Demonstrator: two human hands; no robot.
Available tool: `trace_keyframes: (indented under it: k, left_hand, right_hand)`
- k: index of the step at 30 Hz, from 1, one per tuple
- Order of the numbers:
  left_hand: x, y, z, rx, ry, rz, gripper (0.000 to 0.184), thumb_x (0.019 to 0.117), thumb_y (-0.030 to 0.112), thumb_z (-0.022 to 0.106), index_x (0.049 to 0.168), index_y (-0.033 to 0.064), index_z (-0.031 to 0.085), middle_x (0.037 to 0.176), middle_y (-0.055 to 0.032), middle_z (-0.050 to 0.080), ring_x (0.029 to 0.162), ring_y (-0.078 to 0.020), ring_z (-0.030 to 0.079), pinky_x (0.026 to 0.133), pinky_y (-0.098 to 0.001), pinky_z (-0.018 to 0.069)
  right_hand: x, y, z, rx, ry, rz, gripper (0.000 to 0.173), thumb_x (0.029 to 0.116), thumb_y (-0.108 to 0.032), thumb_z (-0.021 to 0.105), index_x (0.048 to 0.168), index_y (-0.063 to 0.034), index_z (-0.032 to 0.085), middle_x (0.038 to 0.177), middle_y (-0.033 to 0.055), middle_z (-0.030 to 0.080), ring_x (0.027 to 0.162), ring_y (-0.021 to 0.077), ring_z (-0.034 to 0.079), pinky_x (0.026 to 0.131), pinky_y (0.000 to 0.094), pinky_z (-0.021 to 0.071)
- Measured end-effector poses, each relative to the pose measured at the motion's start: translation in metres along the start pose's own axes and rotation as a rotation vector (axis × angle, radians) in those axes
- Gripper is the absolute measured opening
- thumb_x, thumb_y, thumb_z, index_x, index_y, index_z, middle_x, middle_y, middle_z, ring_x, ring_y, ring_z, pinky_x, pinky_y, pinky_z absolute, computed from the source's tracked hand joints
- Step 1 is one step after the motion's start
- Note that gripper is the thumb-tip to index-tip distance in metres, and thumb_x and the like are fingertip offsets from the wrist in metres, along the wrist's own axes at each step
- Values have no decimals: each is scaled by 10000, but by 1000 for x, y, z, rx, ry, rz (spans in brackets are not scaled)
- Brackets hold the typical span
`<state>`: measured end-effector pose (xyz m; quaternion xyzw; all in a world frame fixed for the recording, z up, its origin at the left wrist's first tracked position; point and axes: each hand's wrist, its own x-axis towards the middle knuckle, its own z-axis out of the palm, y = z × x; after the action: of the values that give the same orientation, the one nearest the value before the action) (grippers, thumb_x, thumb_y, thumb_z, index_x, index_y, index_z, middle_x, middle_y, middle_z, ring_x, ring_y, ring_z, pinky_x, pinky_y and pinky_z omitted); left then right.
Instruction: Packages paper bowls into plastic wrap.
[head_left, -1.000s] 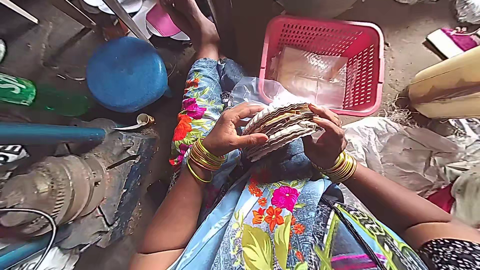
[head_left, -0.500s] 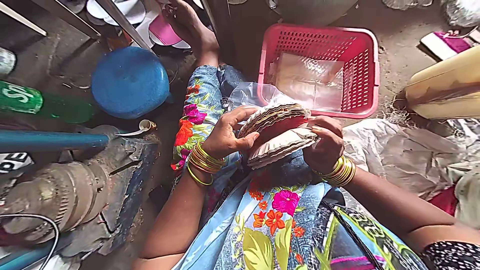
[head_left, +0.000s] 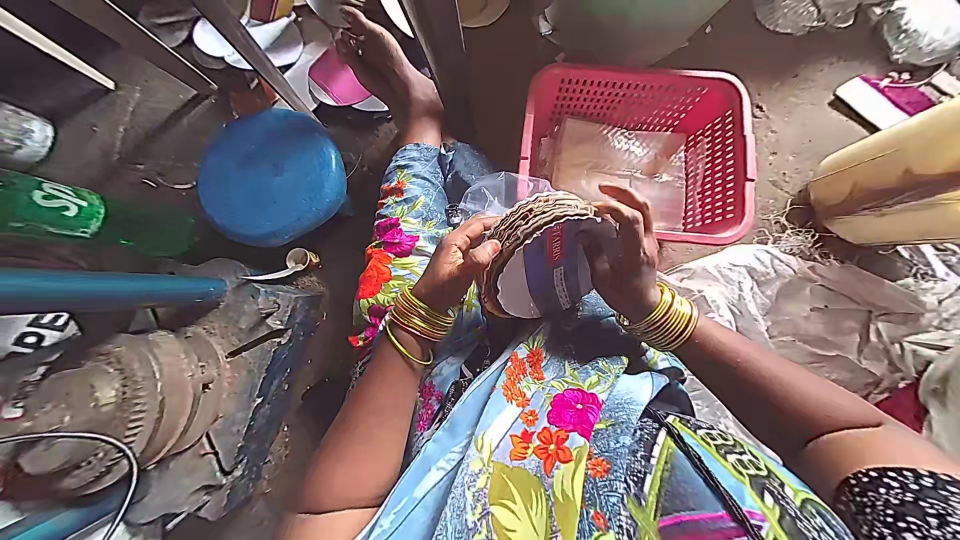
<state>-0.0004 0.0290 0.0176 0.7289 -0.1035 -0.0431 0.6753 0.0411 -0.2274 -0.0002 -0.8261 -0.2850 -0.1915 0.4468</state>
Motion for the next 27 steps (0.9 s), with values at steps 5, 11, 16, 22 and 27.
trace_keyframes:
  k: [5, 11, 16, 22, 27]
  left_hand:
    - [-4, 1, 19, 15, 143, -222, 987, 746, 585, 782, 1437, -48, 473, 1345, -117, 604, 1183, -80, 599, 1000, -288, 519]
    - [0, -1, 36, -109, 385, -236, 681, 776, 29, 591, 1410, -146, 418, 1337, -164, 590, 1153, -12, 603, 972, -182, 503]
    - [-2, 5, 55, -236, 570, -281, 621, 778, -22, 468, 1391, -98, 404, 1104, -19, 612, 917, 70, 620, 800, -139, 524]
    - [-8, 18, 41, -188, 561, -231, 492, 751, -115, 446, 1238, -61, 488, 927, 91, 631, 796, 115, 604, 732, -107, 515]
    - [-7, 16, 38, -249, 505, -170, 489, 771, -65, 473, 1255, -26, 527, 994, 64, 705, 883, 28, 685, 796, -202, 595]
  right_hand:
    - [6, 1, 9, 13, -151, 187, 409, 928, -11, 625, 1328, 62, 585, 1328, 226, 637, 1213, 295, 650, 1018, 465, 538]
    - [12, 10, 16, 259, -157, 355, 732, 880, -163, 729, 1494, 87, 419, 1481, 234, 529, 1354, 252, 552, 1136, 400, 454]
    - [9, 1, 28, 355, -221, 664, 736, 910, -219, 710, 1532, 31, 406, 1488, 253, 517, 1373, 340, 525, 1149, 507, 407]
    - [19, 1, 28, 488, -233, 599, 621, 857, -69, 714, 1420, 77, 496, 1344, 268, 606, 1249, 322, 603, 1068, 490, 458]
    - [21, 4, 19, 789, -197, 648, 542, 772, 74, 708, 1285, 134, 545, 1160, 169, 665, 1027, 99, 645, 934, 286, 539]
